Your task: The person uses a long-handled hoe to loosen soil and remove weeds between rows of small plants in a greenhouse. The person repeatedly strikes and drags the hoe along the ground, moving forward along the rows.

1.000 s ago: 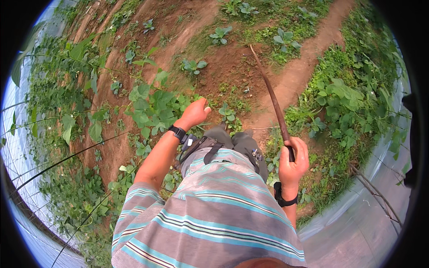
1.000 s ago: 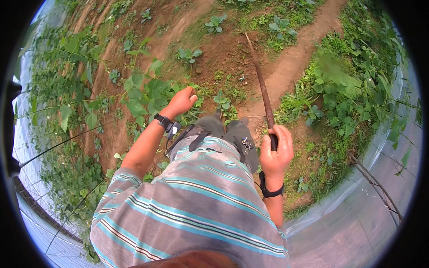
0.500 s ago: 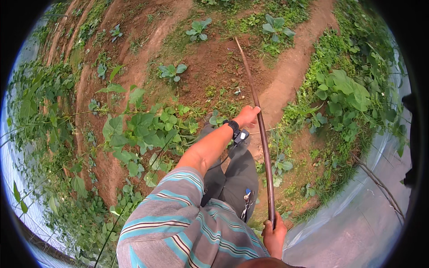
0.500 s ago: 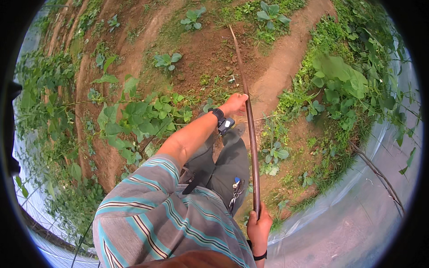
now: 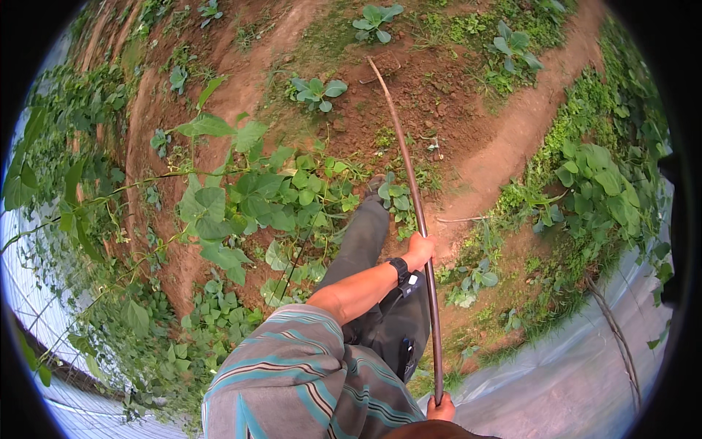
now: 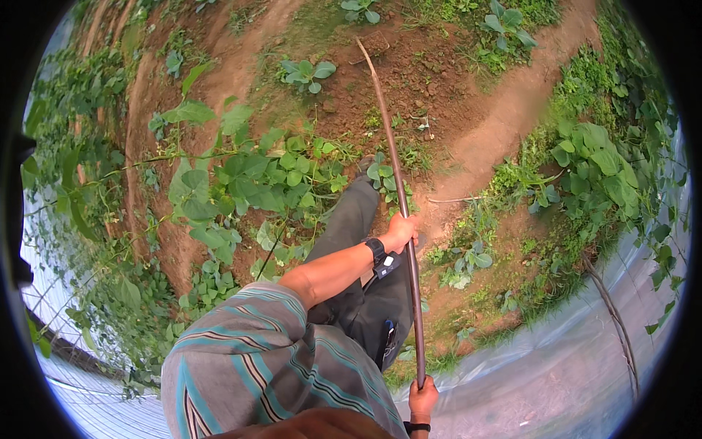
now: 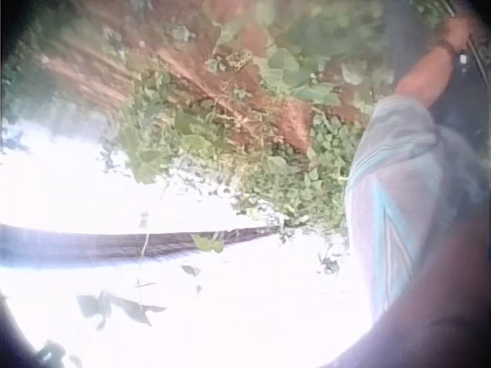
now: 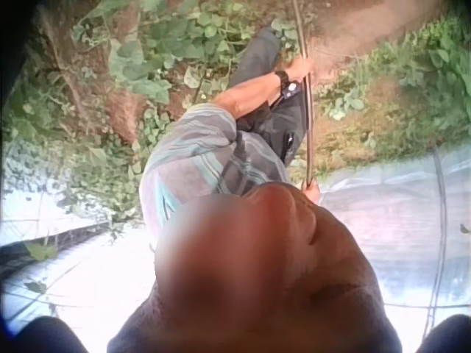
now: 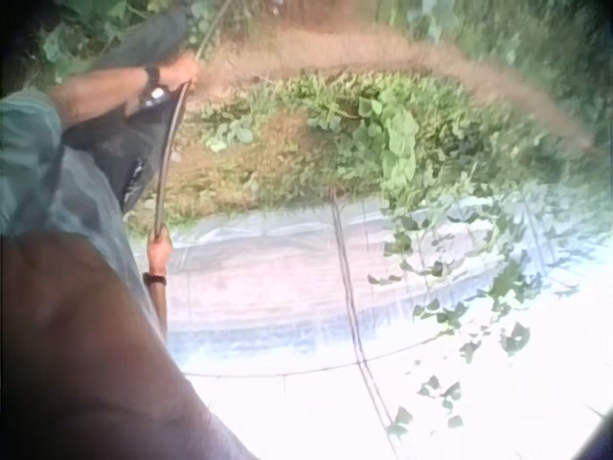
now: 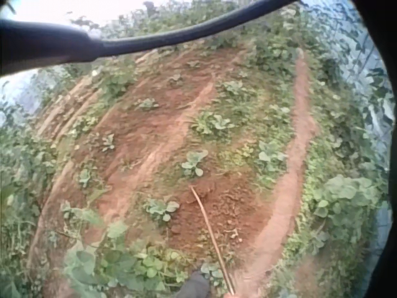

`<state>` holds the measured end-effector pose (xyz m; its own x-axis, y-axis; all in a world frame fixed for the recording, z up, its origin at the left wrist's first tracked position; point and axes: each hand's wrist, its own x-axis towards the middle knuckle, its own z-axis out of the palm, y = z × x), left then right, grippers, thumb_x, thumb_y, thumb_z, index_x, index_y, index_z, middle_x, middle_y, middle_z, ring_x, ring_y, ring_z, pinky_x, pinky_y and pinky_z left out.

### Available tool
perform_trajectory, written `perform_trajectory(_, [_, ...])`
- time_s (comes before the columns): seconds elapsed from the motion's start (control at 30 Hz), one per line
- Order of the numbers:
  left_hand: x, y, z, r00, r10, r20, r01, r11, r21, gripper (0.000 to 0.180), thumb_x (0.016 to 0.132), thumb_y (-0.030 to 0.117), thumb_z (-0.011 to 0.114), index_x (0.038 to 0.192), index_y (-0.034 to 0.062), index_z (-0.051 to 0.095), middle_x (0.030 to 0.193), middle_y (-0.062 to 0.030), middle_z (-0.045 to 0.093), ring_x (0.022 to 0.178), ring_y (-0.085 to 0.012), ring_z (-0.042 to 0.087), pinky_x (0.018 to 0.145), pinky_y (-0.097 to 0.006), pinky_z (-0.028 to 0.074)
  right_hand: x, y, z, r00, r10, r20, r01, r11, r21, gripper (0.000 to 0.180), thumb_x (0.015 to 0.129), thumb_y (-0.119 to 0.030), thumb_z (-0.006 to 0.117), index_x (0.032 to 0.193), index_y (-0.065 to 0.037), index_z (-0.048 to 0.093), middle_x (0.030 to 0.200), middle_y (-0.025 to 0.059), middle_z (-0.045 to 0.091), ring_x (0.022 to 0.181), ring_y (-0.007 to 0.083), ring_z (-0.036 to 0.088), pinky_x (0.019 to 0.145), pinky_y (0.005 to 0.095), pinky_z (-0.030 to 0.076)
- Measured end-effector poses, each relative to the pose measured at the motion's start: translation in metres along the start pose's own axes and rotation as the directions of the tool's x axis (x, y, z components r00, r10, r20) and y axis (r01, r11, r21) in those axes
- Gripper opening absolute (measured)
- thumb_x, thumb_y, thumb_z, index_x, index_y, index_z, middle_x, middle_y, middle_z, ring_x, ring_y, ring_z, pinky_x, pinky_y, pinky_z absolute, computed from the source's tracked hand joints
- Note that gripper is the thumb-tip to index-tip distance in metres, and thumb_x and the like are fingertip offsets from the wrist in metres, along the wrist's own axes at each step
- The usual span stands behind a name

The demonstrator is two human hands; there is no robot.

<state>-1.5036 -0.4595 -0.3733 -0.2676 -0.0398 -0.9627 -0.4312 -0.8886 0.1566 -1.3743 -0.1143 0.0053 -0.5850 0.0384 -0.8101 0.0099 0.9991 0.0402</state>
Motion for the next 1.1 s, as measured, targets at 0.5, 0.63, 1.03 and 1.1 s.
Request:
perform_trajectory(0.5, [0.202, 0.132, -0.254, 0.575, 0.575, -0.582, -0.311, 0.812, 0.495, 0.024, 0.097, 0.021, 0.062, 0.088, -0.0017, 0.057, 0.067, -0.0131, 0.063, 0.056, -0.0250, 0.064, 0.053, -0.045, 0.050, 0.309, -0.125, 0.260, 0.885, -0.454, 0.103, 0.448, 0.891, 0.077, 0.034, 0.095, -0.033, 0.076, 0.116, -0.010, 0.064, 0.088, 0.0238, 0.072, 0.082, 0.0468, 0.071, 0.073, 0.0560, 0.057])
perform_trajectory(0.63, [0.186, -0.029, -0.234, 0.627, 0.359, -0.692, -0.101, 0.917, 0.385, 0.030, 0.099, 0.025, 0.063, 0.104, -0.0047, 0.061, 0.092, -0.0254, 0.071, 0.089, -0.0424, 0.072, 0.083, -0.051, 0.054, 0.270, -0.026, 0.238, 0.913, -0.278, 0.298, 0.301, 0.953, -0.034, 0.028, 0.096, -0.030, 0.074, 0.107, -0.008, 0.063, 0.084, 0.0240, 0.072, 0.081, 0.0472, 0.071, 0.071, 0.0575, 0.055])
perform_trajectory(1.03, [0.122, -0.117, -0.203, 0.673, 0.354, -0.649, -0.080, 0.908, 0.411, 0.031, 0.099, 0.025, 0.065, 0.101, -0.0049, 0.057, 0.088, -0.0255, 0.070, 0.080, -0.0425, 0.073, 0.073, -0.051, 0.056, 0.171, 0.057, 0.191, 0.934, -0.261, 0.245, 0.281, 0.959, -0.048, 0.026, 0.095, -0.028, 0.075, 0.108, -0.008, 0.064, 0.084, 0.0239, 0.072, 0.079, 0.0479, 0.070, 0.071, 0.0561, 0.056])
perform_trajectory(1.1, [0.096, -0.158, -0.182, 0.671, 0.356, -0.650, -0.077, 0.906, 0.417, 0.032, 0.099, 0.026, 0.065, 0.102, -0.0056, 0.059, 0.092, -0.0286, 0.071, 0.091, -0.0474, 0.071, 0.083, -0.053, 0.054, 0.144, 0.089, 0.169, 0.942, -0.201, 0.268, 0.234, 0.967, -0.097, 0.025, 0.095, -0.028, 0.074, 0.106, -0.008, 0.065, 0.083, 0.0236, 0.072, 0.078, 0.0479, 0.070, 0.071, 0.0556, 0.056])
